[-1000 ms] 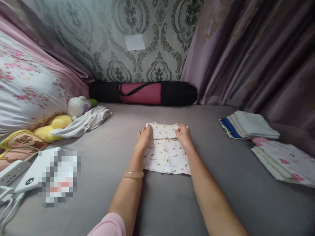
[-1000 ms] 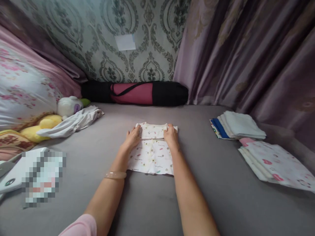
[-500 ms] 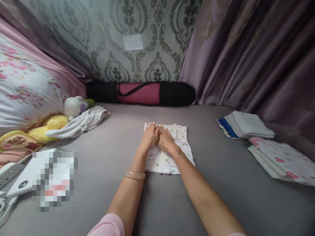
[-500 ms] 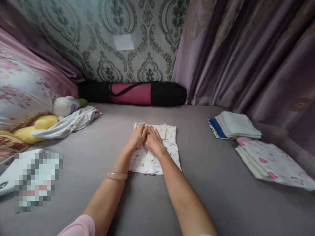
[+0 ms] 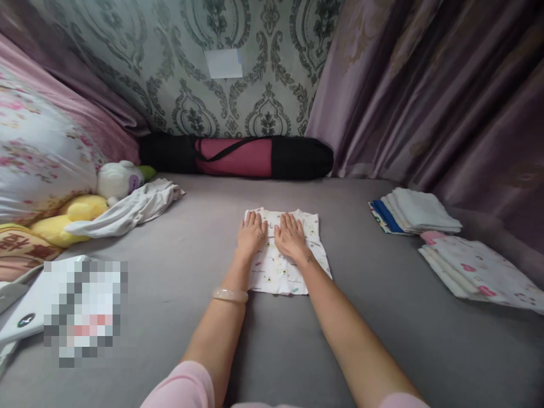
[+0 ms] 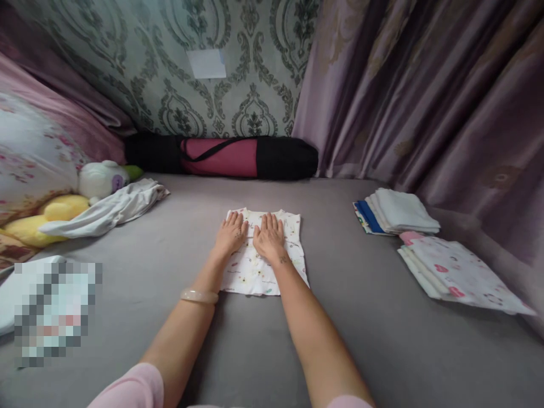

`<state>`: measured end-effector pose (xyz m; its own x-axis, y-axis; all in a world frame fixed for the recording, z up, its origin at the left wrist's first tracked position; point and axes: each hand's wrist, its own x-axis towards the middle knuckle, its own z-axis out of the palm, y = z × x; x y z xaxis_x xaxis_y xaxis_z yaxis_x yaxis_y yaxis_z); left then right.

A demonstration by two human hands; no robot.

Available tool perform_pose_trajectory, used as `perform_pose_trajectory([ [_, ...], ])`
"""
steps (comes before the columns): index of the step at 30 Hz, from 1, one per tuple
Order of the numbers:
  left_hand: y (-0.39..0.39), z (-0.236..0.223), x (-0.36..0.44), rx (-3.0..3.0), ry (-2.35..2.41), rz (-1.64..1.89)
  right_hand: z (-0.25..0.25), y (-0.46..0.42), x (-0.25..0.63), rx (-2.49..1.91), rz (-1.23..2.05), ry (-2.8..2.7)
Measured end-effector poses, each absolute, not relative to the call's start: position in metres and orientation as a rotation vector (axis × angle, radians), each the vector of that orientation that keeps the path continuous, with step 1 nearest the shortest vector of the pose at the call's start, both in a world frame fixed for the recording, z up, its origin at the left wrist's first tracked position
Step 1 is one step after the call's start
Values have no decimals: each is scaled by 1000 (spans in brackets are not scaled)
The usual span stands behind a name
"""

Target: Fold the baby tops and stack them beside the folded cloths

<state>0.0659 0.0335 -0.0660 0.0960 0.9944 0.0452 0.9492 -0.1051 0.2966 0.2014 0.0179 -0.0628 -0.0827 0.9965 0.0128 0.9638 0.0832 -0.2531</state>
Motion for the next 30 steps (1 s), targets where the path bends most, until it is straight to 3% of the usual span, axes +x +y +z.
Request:
perform_pose_trajectory([
  [10, 33, -69, 62, 2168, 1924, 514, -63, 16, 217, -2221, 216, -1870],
  [14, 38, -61, 52, 2084, 1809, 565, -48, 15, 235, -2120, 479, -1937],
  [18, 23, -48, 47, 2149, 1788, 509, -37, -8, 258, -1961, 388, -2109],
  [24, -41, -41, 53, 2621, 1140, 237, -46, -62, 269, -1763, 380, -2465],
  [30, -72, -39, 42, 2687, 775, 294, -42, -107, 265, -1592, 436, -2617],
])
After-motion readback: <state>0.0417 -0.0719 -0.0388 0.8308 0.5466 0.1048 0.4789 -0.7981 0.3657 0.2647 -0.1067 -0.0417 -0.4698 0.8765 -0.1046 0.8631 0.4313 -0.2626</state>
